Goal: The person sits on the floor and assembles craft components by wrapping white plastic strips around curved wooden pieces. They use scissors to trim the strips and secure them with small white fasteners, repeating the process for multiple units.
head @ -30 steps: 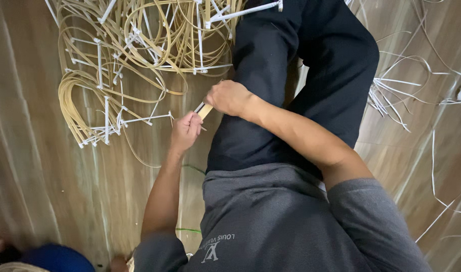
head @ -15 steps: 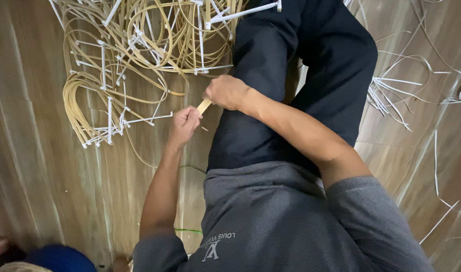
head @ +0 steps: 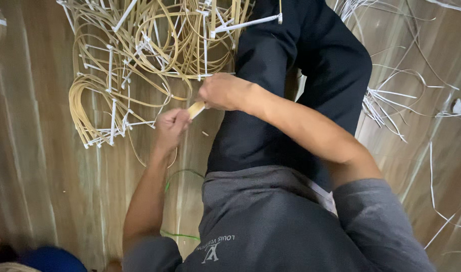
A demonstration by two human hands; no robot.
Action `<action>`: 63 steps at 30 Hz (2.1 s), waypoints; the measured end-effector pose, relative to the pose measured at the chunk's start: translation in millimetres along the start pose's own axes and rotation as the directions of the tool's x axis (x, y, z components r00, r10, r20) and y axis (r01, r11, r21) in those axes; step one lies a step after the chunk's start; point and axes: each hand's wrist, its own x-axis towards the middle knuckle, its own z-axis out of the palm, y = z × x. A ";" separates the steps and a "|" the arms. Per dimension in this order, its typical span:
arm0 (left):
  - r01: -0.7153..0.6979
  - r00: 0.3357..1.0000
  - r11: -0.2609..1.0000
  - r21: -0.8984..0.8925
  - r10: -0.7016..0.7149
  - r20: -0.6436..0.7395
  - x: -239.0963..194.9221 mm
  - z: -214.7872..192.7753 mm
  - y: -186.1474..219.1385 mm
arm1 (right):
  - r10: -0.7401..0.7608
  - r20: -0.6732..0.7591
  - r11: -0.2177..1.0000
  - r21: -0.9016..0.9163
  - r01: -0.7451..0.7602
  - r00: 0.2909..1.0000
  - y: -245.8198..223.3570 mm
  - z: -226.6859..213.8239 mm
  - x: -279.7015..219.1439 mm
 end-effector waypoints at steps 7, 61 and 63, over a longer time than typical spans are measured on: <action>-0.117 0.982 0.989 -0.092 0.102 -0.157 -28.8 -44.4 78.5 | -0.168 -0.517 0.954 0.131 0.271 0.839 -11.4 -99.6 -44.5; -0.077 0.951 0.107 -0.991 0.305 -0.041 37.8 -6.6 129.9 | 0.965 0.134 -0.262 0.459 -0.849 -0.226 5.9 203.8 -381.4; -0.127 0.957 0.077 -0.989 0.270 -0.102 45.4 -3.1 128.2 | 0.975 0.108 -0.220 0.398 -0.891 -0.193 -19.3 205.9 -364.1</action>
